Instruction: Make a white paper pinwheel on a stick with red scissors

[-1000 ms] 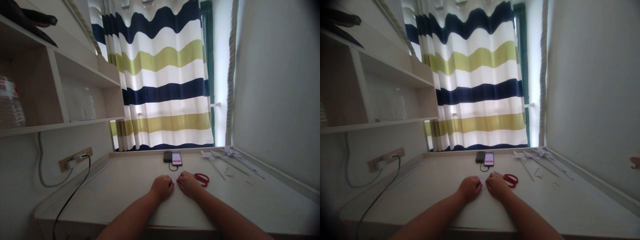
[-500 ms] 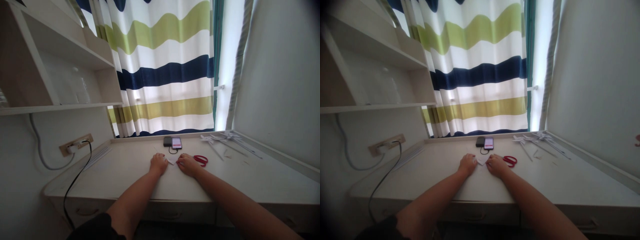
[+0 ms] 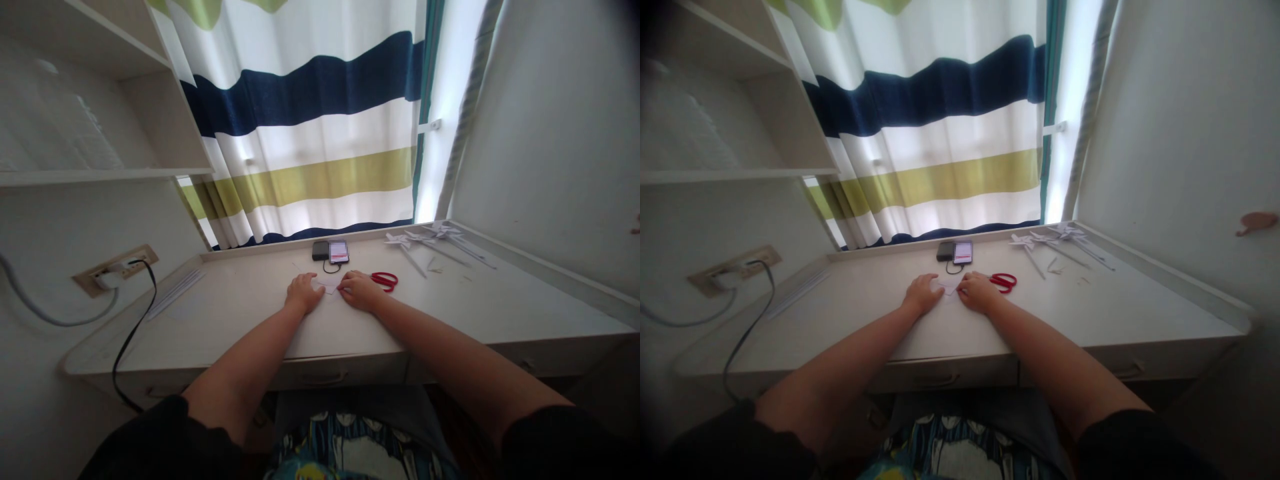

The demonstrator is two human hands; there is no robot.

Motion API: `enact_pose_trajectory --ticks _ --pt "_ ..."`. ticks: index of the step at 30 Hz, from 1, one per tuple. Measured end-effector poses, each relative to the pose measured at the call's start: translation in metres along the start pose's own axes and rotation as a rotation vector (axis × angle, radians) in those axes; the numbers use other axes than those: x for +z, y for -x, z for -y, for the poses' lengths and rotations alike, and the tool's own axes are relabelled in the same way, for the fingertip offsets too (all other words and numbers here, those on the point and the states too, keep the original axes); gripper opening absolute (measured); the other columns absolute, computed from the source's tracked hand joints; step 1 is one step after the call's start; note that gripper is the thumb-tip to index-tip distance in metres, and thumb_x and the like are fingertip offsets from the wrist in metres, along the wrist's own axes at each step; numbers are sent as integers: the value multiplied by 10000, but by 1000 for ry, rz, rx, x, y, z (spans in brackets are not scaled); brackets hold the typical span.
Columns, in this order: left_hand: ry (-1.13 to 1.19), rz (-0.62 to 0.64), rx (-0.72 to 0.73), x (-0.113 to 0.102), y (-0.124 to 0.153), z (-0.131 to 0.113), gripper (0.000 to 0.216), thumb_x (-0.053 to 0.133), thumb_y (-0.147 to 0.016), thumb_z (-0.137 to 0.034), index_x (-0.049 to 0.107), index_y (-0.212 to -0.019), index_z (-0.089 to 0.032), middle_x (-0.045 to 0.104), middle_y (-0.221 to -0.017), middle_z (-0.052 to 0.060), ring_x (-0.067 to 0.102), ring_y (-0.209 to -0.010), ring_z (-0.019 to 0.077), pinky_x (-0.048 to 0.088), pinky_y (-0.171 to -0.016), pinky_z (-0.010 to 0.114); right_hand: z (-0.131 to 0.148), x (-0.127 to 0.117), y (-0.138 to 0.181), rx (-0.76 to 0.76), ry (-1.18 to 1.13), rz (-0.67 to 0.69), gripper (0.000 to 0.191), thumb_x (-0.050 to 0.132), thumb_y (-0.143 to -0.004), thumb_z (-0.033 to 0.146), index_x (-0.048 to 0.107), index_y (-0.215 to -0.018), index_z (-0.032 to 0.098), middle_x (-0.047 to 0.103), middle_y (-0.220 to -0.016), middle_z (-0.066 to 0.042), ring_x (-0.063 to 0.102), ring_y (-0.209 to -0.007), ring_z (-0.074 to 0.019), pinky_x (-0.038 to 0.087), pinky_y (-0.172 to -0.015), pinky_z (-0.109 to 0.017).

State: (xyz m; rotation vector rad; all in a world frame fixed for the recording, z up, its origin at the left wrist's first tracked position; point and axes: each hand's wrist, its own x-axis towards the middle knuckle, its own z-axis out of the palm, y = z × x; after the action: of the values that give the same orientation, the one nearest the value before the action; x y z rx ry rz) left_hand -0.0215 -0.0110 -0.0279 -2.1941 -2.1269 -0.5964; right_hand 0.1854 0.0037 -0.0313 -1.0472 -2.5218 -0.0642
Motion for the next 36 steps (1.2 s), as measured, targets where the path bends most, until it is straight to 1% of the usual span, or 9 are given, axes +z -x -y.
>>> enact_pose_trajectory --ticks 2,4,9,14,18,20,23,26,36 --pt "-7 13 0 1 -1 0 450 558 -890 -413 511 -1274 -181 514 -1312 117 481 -1213 272 372 -1033 504 -1 1 0 0 -1 3 272 556 -923 332 593 -1130 159 592 -1175 -86 583 -1044 -217 488 -904 -444" --pt "-12 18 0 2 -3 1 411 551 -903 -381 520 -1257 -173 515 -1305 114 501 -1188 270 404 -1002 519 -2 2 0 -2 -2 6 272 556 -923 333 593 -1130 159 592 -1174 -86 583 -1045 -217 487 -905 -445" --pt "-16 12 1 4 -3 2 365 551 -911 -346 538 -1233 -176 523 -1295 112 533 -1146 252 454 -966 490 -1 3 0 -5 7 7 264 556 -924 331 596 -1121 159 596 -1166 -84 585 -1039 -214 490 -901 -440" --pt "3 9 3 5 -3 1 356 548 -912 -344 543 -1226 -174 523 -1295 110 529 -1152 253 445 -974 495 -1 3 0 -6 15 -1 262 556 -924 329 598 -1118 159 596 -1167 -84 584 -1042 -215 489 -903 -441" --pt "26 16 -12 4 -3 0 388 506 -919 -420 553 -1223 -185 525 -1303 109 499 -1190 262 383 -1018 505 -2 4 0 -7 10 -4 254 553 -925 329 602 -1112 164 594 -1174 -84 579 -1051 -215 482 -914 -443" --pt "32 24 -22 4 -3 0 445 482 -897 -504 569 -1224 -216 536 -1306 101 478 -1214 275 347 -1040 472 -3 4 0 -12 4 -7 251 552 -926 329 604 -1109 165 594 -1175 -84 577 -1055 -215 479 -917 -444" --pt "33 33 -30 2 -2 -1 542 514 -817 -587 579 -1236 -249 540 -1321 92 452 -1239 293 318 -1052 411 -5 6 0 -20 -10 -13 251 553 -926 330 605 -1106 162 597 -1171 -84 577 -1057 -216 477 -920 -446" --pt "26 33 -28 1 -2 -1 575 534 -778 -603 588 -1228 -248 543 -1319 88 453 -1237 295 321 -1046 400 -6 6 0 -19 -25 -21 253 555 -924 331 606 -1103 159 599 -1164 -83 579 -1053 -216 475 -921 -449" --pt "83 -24 16 2 -3 1 469 596 -744 -560 660 -1070 -229 629 -1185 87 533 -1138 285 395 -976 379 -7 8 0 -38 -40 -49 223 550 -926 330 622 -1063 169 610 -1146 -77 581 -1043 -206 471 -928 -441"
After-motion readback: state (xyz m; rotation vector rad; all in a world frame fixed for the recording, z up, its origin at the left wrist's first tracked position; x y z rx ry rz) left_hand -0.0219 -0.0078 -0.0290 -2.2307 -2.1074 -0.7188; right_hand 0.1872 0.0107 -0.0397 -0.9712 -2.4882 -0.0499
